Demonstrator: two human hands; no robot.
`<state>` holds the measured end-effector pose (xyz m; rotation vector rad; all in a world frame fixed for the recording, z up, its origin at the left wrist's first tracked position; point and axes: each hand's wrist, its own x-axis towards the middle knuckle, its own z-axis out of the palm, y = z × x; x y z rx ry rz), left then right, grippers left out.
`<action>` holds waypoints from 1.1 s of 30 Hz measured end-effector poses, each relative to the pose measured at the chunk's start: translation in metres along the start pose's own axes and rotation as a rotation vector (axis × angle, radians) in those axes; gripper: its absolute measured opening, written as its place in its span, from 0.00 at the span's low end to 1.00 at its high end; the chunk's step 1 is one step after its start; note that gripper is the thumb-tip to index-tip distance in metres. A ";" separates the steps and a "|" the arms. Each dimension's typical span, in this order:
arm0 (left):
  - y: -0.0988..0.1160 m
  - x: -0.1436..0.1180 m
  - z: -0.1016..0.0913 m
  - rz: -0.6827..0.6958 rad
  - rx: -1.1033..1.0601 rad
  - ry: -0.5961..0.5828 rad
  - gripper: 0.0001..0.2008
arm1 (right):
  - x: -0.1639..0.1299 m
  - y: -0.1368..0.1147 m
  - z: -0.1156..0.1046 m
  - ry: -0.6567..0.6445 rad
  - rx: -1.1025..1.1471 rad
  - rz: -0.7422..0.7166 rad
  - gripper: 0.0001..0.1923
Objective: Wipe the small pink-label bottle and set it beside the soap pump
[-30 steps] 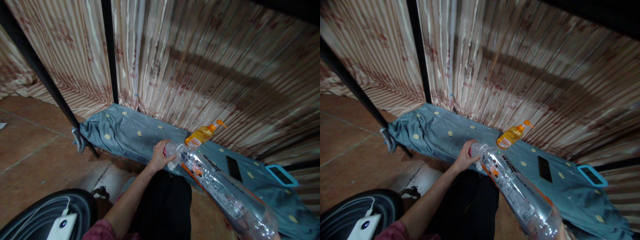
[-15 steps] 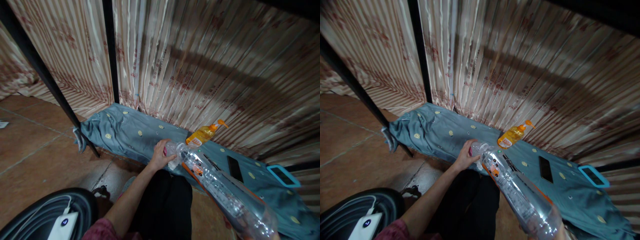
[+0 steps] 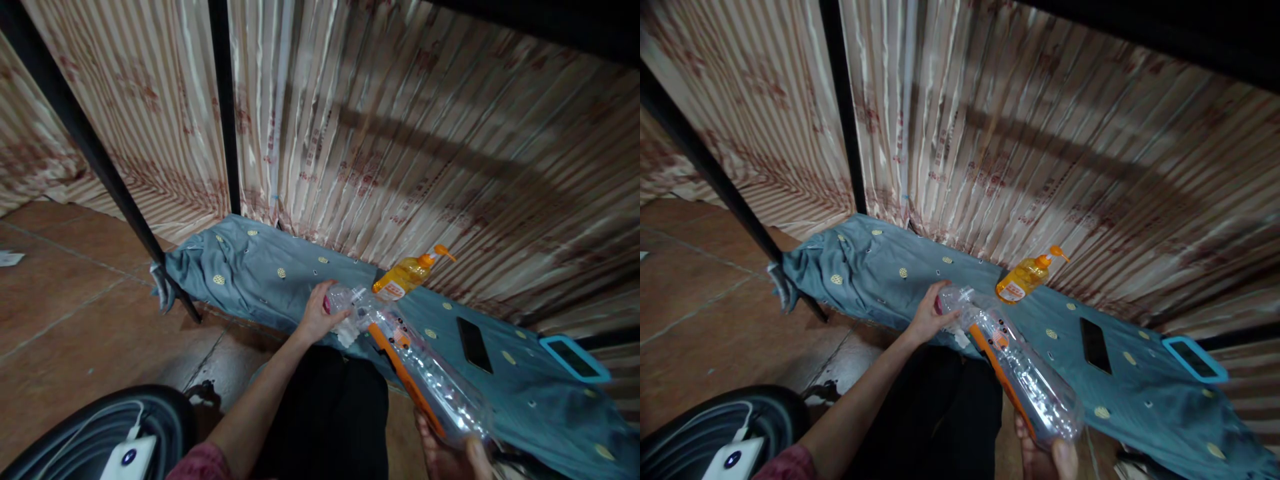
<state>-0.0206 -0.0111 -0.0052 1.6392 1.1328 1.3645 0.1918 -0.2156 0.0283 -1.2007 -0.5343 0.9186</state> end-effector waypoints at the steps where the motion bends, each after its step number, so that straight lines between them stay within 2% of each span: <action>1: -0.001 0.000 0.000 -0.007 -0.004 0.007 0.32 | 0.002 0.003 0.005 0.023 0.053 0.049 0.17; 9: -0.013 0.010 -0.005 -0.066 -0.069 0.078 0.32 | 0.025 0.041 0.036 0.077 0.362 0.351 0.30; 13: -0.019 0.015 -0.009 -0.099 -0.102 0.078 0.33 | 0.028 0.055 0.042 0.064 0.456 0.471 0.39; 20: -0.022 0.032 -0.011 -0.142 -0.116 0.079 0.31 | 0.016 0.066 0.034 -0.036 0.637 0.504 0.41; 24: -0.025 0.049 -0.017 -0.176 -0.136 0.095 0.27 | 0.005 0.063 0.037 -0.079 0.721 0.491 0.38; 27: -0.028 0.061 -0.025 -0.185 -0.145 0.137 0.23 | 0.006 0.064 0.037 -0.028 0.755 0.509 0.40; 33: -0.033 0.078 -0.045 -0.150 -0.176 0.212 0.23 | 0.022 0.070 0.035 0.143 0.678 0.582 0.50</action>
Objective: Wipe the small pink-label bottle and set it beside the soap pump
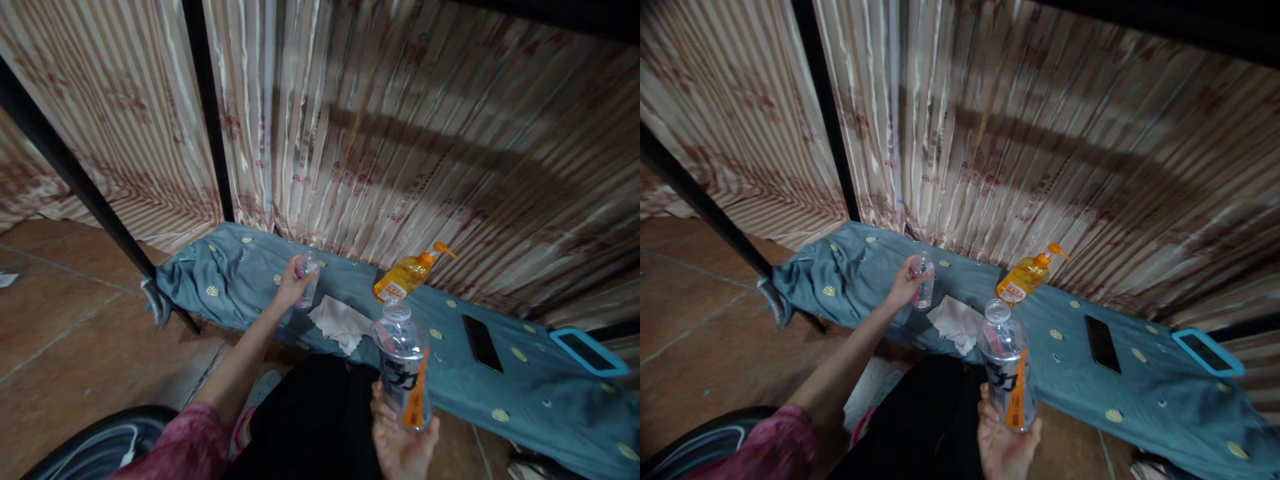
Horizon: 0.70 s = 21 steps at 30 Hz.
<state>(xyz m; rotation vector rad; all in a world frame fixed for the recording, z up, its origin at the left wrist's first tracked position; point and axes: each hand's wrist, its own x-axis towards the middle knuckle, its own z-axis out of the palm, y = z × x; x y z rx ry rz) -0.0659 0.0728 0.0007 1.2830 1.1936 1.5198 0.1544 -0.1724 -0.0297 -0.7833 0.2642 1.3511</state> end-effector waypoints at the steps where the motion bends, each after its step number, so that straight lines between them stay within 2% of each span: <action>1: 0.000 0.003 -0.003 0.004 0.006 0.023 0.23 | 0.001 0.000 0.000 0.012 0.004 -0.001 0.51; 7: -0.003 0.017 -0.016 -0.014 0.140 0.131 0.28 | 0.000 0.000 0.001 0.035 0.071 -0.004 0.54; 10: -0.005 0.016 -0.020 -0.011 0.171 0.101 0.30 | -0.002 0.000 0.001 0.027 0.091 0.000 0.54; 14: -0.006 0.010 -0.023 -0.017 0.161 0.031 0.41 | -0.005 0.001 0.002 0.014 0.106 0.007 0.53; 18: -0.003 0.006 -0.014 -0.031 0.136 0.045 0.41 | -0.005 0.002 0.003 -0.001 0.113 -0.003 0.53; 21: -0.002 0.001 0.005 -0.026 0.020 -0.021 0.40 | -0.004 0.002 0.002 -0.011 0.109 0.010 0.54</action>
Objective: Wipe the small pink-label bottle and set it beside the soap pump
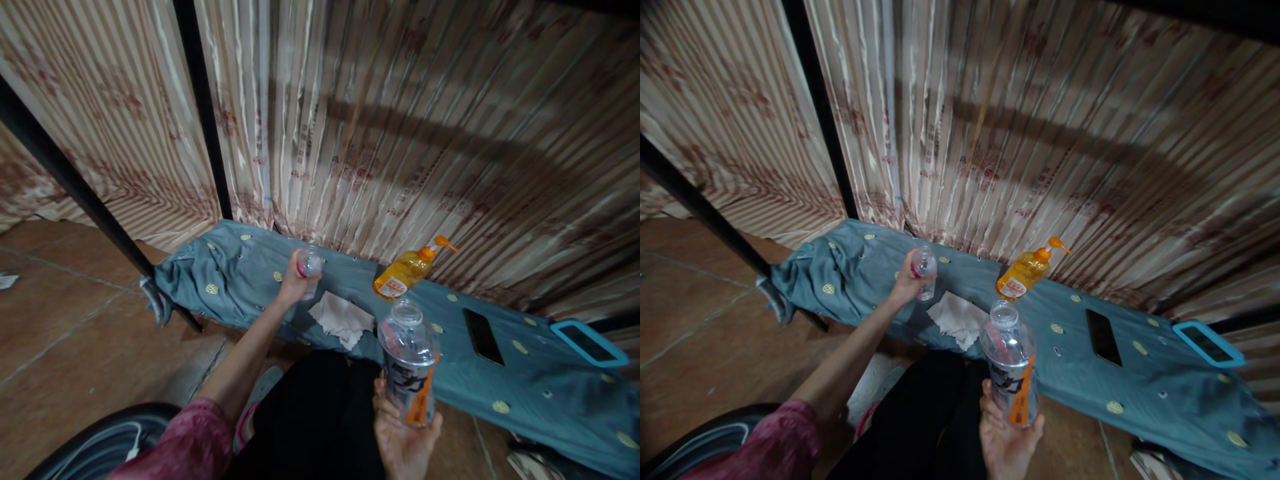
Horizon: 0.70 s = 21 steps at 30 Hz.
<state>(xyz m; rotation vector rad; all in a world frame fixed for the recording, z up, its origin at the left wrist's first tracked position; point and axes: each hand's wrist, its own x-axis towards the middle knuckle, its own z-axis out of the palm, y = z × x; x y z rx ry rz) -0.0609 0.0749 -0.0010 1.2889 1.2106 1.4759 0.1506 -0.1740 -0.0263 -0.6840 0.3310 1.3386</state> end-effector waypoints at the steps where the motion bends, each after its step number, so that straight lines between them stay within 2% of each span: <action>1: -0.001 -0.003 0.009 -0.004 -0.034 -0.037 0.40 | 0.000 0.000 -0.001 -0.004 0.000 0.004 0.54; 6: -0.007 -0.022 0.057 -0.010 -0.048 -0.169 0.41 | 0.002 -0.003 -0.006 -0.028 -0.008 0.012 0.54; 9: -0.010 -0.034 0.073 0.051 0.017 -0.250 0.41 | 0.003 -0.006 -0.008 -0.037 -0.018 0.009 0.55; 13: -0.011 -0.041 0.073 0.113 0.078 -0.286 0.44 | 0.003 -0.007 -0.005 -0.048 -0.035 0.000 0.58; 17: -0.011 -0.042 0.067 0.096 0.101 -0.286 0.48 | 0.002 -0.006 -0.003 -0.061 -0.055 -0.005 0.58; 21: -0.012 -0.044 0.066 0.081 0.103 -0.290 0.47 | 0.002 -0.005 -0.005 -0.053 -0.074 -0.003 0.57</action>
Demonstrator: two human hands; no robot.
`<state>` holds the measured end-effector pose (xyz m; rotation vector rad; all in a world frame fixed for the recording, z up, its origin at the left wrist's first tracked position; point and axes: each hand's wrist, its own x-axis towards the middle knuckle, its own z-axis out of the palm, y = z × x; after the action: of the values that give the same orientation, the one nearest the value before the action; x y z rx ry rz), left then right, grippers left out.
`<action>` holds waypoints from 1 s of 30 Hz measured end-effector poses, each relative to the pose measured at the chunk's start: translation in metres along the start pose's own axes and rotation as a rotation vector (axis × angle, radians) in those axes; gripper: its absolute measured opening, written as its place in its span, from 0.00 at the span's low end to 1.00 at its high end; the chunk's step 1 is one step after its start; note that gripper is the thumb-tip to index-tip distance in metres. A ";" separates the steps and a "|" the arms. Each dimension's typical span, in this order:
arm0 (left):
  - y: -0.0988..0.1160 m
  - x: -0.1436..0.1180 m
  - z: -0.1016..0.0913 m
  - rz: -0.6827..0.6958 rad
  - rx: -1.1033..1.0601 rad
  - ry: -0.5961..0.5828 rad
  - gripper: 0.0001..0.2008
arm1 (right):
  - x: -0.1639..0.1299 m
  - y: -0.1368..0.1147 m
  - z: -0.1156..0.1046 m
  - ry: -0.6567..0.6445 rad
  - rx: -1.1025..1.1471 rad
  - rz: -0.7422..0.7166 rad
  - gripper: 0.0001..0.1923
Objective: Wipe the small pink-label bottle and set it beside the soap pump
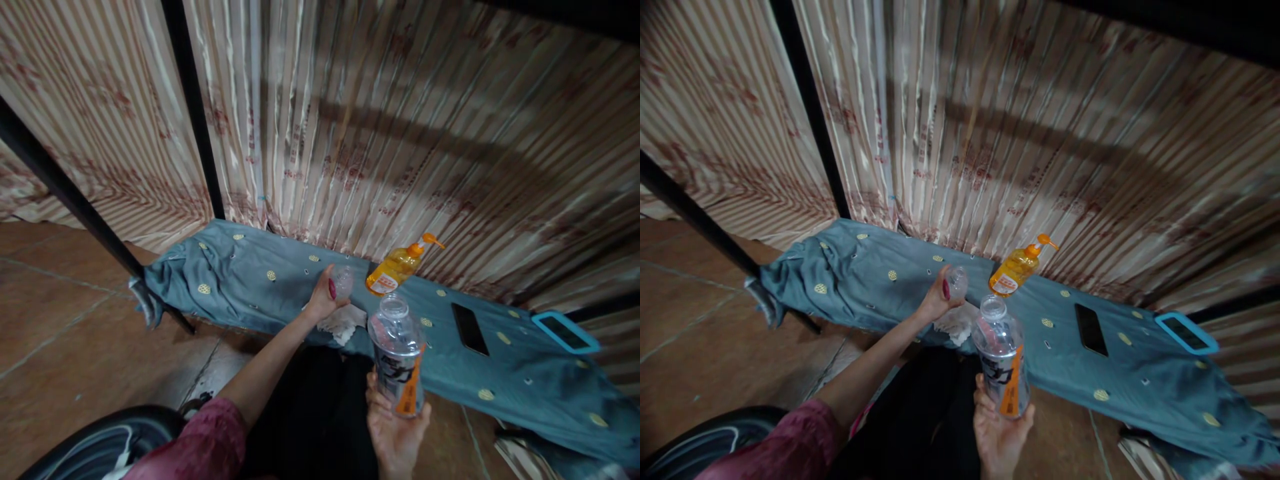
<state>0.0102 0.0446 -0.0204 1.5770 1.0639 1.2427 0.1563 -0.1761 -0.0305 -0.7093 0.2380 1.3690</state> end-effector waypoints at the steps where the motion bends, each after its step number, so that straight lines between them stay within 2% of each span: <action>1: 0.000 0.000 0.000 0.002 -0.009 -0.002 0.47 | 0.000 0.001 0.000 0.000 -0.005 0.000 0.57; 6: -0.002 -0.001 0.000 0.010 -0.046 0.002 0.44 | -0.002 0.007 -0.002 -0.039 -0.017 0.007 0.45; 11: -0.004 -0.001 0.001 0.000 -0.087 0.018 0.47 | -0.002 0.015 -0.001 -0.088 -0.037 0.068 0.43; 14: -0.006 -0.009 -0.003 -0.036 -0.125 0.044 0.49 | -0.003 0.021 0.001 -0.107 -0.036 0.097 0.41; 17: -0.006 -0.034 -0.017 -0.105 -0.193 0.126 0.44 | -0.003 0.028 0.007 -0.132 -0.031 0.135 0.38; 20: -0.001 -0.073 -0.038 -0.187 -0.301 0.151 0.36 | -0.001 0.039 0.016 -0.159 -0.030 0.189 0.36; 25: 0.023 -0.135 -0.059 -0.190 -0.461 0.077 0.40 | 0.004 0.066 0.034 -0.196 -0.068 0.311 0.37; 27: 0.035 -0.147 -0.061 -0.209 -0.438 0.073 0.43 | 0.005 0.079 0.041 -0.203 -0.100 0.361 0.36; 30: 0.047 -0.149 -0.064 -0.324 -0.376 0.143 0.33 | 0.006 0.099 0.047 -0.231 -0.176 0.415 0.35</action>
<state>-0.0692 -0.1035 -0.0059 1.0010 1.0525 1.2553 0.0530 -0.1402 -0.0299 -0.6612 0.0826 1.8715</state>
